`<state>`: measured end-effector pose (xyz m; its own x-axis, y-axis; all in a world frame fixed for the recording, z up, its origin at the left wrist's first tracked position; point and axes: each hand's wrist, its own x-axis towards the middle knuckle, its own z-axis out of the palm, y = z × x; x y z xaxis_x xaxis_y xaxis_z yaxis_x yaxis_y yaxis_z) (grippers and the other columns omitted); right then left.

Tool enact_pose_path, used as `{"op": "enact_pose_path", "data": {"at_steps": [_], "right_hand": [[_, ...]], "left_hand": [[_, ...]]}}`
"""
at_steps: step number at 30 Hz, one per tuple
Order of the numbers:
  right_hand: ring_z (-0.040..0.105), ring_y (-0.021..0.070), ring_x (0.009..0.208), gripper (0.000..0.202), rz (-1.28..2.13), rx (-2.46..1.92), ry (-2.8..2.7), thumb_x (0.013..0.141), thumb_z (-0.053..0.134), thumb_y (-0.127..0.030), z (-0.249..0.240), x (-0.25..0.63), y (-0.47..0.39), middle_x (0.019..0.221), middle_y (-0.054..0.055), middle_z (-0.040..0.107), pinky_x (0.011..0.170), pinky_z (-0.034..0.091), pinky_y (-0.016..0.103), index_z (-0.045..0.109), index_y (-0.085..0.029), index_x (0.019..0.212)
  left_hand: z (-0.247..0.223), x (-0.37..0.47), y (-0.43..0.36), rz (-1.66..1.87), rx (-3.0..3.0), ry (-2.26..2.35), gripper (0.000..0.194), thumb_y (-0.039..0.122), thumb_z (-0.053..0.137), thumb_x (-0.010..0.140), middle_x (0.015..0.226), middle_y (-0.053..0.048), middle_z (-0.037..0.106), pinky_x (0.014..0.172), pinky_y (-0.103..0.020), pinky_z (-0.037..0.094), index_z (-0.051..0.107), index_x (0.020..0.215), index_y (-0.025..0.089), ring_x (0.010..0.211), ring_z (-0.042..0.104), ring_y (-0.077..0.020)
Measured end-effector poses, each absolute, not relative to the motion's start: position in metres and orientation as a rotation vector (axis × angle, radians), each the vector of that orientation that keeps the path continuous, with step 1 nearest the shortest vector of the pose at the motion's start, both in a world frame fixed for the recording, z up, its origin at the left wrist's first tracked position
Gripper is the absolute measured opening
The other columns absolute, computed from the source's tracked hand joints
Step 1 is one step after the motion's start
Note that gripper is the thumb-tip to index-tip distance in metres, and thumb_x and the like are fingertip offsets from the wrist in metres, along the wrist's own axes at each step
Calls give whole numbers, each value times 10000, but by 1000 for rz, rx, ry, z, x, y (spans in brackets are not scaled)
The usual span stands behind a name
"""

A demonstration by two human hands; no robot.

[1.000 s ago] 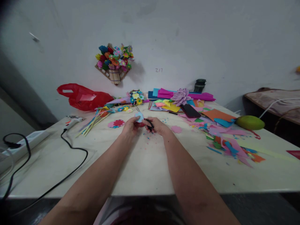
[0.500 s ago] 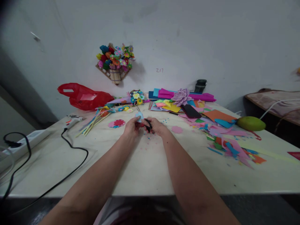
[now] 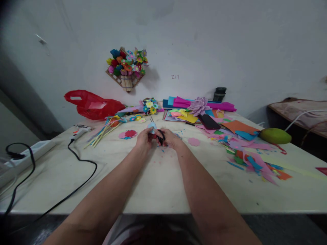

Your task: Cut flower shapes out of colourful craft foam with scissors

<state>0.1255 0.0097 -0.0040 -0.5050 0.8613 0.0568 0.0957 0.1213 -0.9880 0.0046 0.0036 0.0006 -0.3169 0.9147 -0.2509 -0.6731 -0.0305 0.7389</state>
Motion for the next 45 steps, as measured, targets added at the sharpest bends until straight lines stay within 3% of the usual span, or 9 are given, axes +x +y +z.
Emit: {"op": "enact_pose_path", "data": {"at_steps": [23,45], "right_hand": [[455,73,384,200,1407,-1000,-1711,781,618,-360,0,122,7,525,-42,523,317,241,188,527,-182,767],[463,69,356,191,1351,-1116,-1716,806,685,-323,3,122,9,493,-48,539,296,246,180,596,-154,810]], "left_hand": [[4,3,3,1671,299,942,206,10,627,741,487,32,534,451,-194,428,534,628,156,400,509,-86],[4,-7,8,1610,314,990,180,-11,623,725,500,7,571,443,-213,441,568,633,134,409,524,-102]]}}
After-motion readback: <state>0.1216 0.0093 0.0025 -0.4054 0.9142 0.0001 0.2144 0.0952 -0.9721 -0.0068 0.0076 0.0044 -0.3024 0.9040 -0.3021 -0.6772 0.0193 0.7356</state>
